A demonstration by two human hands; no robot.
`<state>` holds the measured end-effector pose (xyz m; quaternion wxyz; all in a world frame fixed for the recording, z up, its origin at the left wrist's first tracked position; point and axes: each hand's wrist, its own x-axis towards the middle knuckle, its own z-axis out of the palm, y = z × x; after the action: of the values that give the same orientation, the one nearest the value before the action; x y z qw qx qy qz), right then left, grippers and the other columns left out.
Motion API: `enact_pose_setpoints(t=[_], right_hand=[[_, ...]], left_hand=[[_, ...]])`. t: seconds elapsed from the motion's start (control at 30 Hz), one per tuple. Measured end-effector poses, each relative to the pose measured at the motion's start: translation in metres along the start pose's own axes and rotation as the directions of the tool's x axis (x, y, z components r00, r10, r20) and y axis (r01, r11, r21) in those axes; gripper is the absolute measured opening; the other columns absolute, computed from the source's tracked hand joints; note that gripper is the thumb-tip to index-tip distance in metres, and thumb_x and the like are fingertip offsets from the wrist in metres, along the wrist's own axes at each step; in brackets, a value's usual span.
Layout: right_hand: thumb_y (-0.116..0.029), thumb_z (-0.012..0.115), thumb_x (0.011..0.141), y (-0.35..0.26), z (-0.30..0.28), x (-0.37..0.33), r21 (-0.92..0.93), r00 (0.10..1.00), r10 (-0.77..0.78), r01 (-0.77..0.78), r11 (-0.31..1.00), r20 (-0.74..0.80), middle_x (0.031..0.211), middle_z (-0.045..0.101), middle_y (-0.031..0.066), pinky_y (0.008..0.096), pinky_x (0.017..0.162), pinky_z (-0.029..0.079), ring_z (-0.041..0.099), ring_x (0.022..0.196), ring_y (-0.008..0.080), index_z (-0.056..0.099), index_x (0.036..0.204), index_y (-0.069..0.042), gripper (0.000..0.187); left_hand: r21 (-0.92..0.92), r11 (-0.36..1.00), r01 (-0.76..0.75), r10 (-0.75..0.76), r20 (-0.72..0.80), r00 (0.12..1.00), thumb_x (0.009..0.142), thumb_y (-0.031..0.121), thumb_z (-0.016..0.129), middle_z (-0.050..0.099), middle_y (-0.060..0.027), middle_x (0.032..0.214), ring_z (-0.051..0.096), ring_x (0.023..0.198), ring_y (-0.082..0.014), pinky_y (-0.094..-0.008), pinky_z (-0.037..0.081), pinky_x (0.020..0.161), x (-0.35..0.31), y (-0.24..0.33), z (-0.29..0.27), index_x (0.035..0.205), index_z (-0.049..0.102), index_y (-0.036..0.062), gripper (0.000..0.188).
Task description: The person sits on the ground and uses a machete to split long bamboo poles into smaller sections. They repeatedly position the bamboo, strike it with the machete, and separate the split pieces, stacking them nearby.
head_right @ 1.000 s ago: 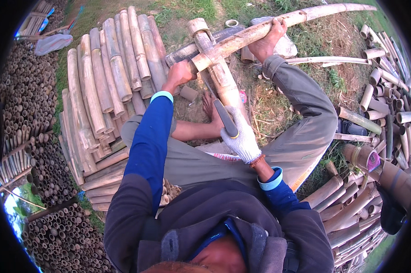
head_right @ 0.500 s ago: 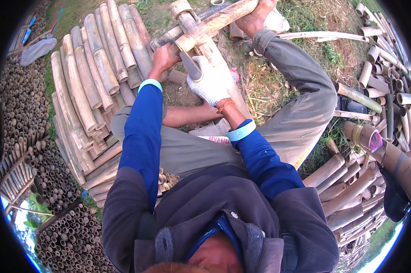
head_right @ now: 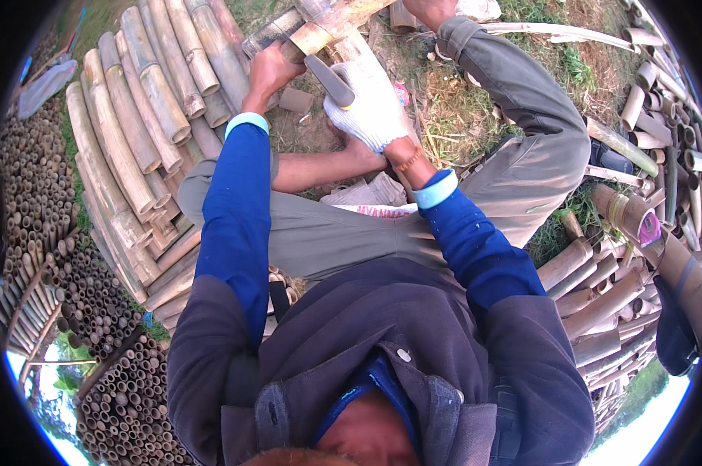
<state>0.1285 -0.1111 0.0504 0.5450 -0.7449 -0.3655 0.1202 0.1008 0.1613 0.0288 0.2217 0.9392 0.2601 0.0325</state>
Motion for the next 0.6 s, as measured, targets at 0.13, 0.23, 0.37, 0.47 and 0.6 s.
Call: enact_pose_setpoints(t=[0.13,0.23,0.37,0.47,0.6], right_hand=[[-0.033,0.077,0.096,0.009,0.009,-0.005,-0.111,0.988,0.116,-0.105,0.988,0.101,0.133,0.073,0.0174,0.0410,0.097,0.058,0.074,0.110,0.0337,0.067,0.137,-0.005,0.051],[-0.019,0.078,0.093,-0.055,-0.035,-0.038,-0.064,0.974,0.205,-0.200,0.978,0.091,0.136,0.071,0.0189,0.0396,0.102,0.058,0.074,0.116,0.0332,0.061,0.143,-0.004,0.055],[-0.002,0.072,0.088,-0.130,-0.111,-0.145,-0.087,0.885,0.438,-0.430,0.899,0.155,0.128,0.071,0.0204,0.0415,0.104,0.056,0.074,0.117,0.0351,0.055,0.148,-0.005,0.062],[-0.002,0.072,0.087,-0.111,-0.099,-0.114,-0.093,0.937,0.307,-0.295,0.951,0.170,0.126,0.072,0.0198,0.0409,0.100,0.057,0.074,0.114,0.0362,0.055,0.147,-0.005,0.062],[-0.021,0.081,0.095,0.012,0.013,0.011,-0.169,0.999,0.010,-0.003,0.986,0.043,0.125,0.069,0.0197,0.0424,0.106,0.052,0.067,0.116,0.0284,0.060,0.143,-0.003,0.056]], left_hand=[[0.027,0.999,0.036,-0.037,0.040,0.999,0.069,0.046,0.094,0.079,-0.0275,0.114,0.077,0.110,-0.0438,-0.0496,0.060,0.098,0.003,-0.013,0.001,0.130,0.074,0.0012,0.079],[0.093,0.995,0.038,-0.042,0.037,0.998,0.070,0.048,0.090,0.079,-0.0273,0.118,0.076,0.112,-0.0434,-0.0489,0.060,0.101,0.009,-0.016,0.000,0.139,0.070,0.0026,0.084],[0.078,0.994,0.081,-0.086,0.064,0.994,0.070,0.048,0.088,0.077,-0.0283,0.122,0.075,0.116,-0.0436,-0.0479,0.060,0.103,-0.007,-0.015,0.001,0.142,0.068,0.0019,0.088],[0.082,0.994,0.072,-0.077,0.055,0.996,0.070,0.047,0.089,0.077,-0.0289,0.122,0.075,0.116,-0.0436,-0.0478,0.059,0.103,-0.008,-0.014,0.002,0.143,0.066,0.0015,0.089],[0.064,0.997,0.040,-0.041,0.021,0.999,0.070,0.048,0.092,0.078,-0.0287,0.116,0.077,0.111,-0.0432,-0.0497,0.060,0.099,0.001,-0.002,0.007,0.136,0.072,0.0037,0.082]])
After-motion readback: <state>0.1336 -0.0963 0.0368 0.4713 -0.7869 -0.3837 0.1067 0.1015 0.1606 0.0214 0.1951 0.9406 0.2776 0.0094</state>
